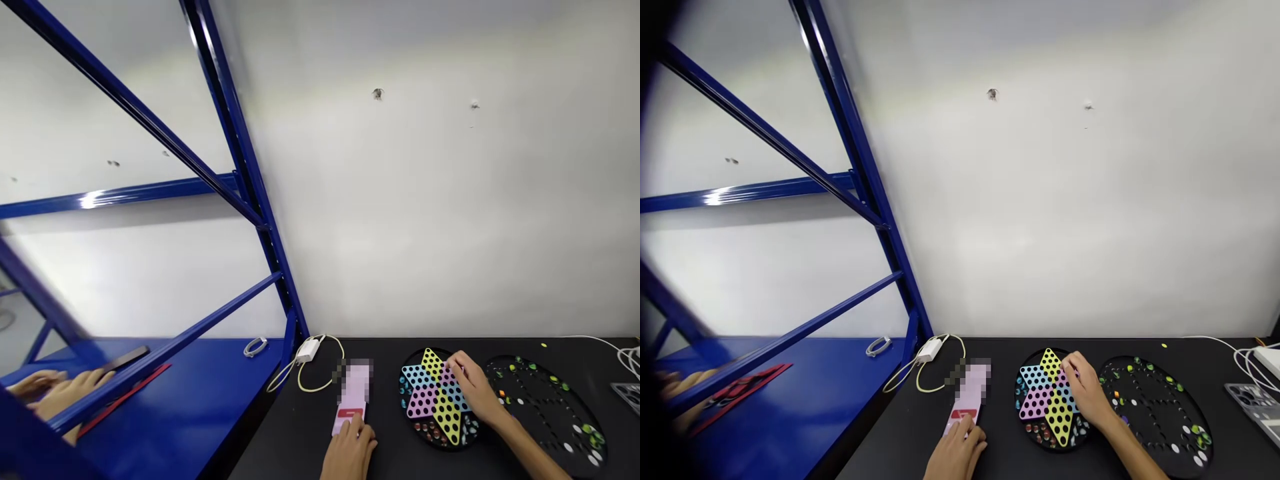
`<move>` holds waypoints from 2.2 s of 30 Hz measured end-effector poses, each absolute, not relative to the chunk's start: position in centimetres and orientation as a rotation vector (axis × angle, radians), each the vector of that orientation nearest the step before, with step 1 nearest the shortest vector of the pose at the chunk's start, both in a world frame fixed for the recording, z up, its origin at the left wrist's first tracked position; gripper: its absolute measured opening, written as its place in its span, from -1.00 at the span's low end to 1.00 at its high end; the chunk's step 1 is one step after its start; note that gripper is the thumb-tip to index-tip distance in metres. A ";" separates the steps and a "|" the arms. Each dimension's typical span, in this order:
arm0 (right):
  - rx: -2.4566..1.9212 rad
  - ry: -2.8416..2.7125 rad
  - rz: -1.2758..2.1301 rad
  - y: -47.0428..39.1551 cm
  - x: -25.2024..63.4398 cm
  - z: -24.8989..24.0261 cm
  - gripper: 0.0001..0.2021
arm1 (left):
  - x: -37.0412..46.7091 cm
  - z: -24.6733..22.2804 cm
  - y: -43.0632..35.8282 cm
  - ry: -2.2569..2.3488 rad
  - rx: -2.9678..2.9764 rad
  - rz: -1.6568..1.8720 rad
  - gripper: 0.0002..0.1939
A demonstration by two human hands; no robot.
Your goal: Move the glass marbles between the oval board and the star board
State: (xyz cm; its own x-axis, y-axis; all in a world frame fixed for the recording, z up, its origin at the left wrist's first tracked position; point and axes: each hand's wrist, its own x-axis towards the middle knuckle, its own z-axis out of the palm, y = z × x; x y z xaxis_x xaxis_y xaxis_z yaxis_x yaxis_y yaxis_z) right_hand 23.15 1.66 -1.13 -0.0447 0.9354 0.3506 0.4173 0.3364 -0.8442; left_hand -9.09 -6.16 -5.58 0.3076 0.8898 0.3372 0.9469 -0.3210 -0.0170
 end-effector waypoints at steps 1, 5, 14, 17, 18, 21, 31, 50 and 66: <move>-1.269 -1.601 0.663 1.2 24.4 -1.1 -0.58 | -9.4 -5.6 -6.1 -1.685 -2.378 -0.401 -0.83; -1.369 -1.469 0.631 -0.3 29.4 -1.9 -0.58 | -9.3 -4.8 -6.3 -1.636 -2.504 -0.510 -0.88; -1.586 -1.208 0.453 -2.1 38.3 -5.2 -0.59 | -0.8 -0.9 -1.3 -1.727 -2.550 -0.794 -0.85; -1.652 -1.305 0.390 -3.1 39.8 -5.2 -0.61 | 0.1 -1.6 -0.2 -1.734 -2.517 -0.758 -0.83; -1.673 -1.349 0.357 -3.4 40.3 -5.2 -0.61 | 0.1 -1.9 -0.2 -1.745 -2.497 -0.763 -0.81; -1.716 -1.488 0.261 -3.8 41.9 -5.9 -0.63 | -0.1 -2.2 -0.8 -1.804 -2.424 -0.741 -0.77; -1.879 -1.660 0.287 -2.6 42.2 -6.2 -0.60 | 0.2 -1.0 -0.9 -2.018 -2.500 -0.719 -0.78; -2.064 -1.700 0.100 -1.6 45.5 -6.3 -0.63 | 0.3 -2.0 -1.8 -2.025 -2.516 -1.049 -0.82; -1.460 -0.898 1.028 2.2 42.1 -2.3 -0.74 | 0.1 -2.0 -2.1 -1.977 -2.531 -1.107 -0.87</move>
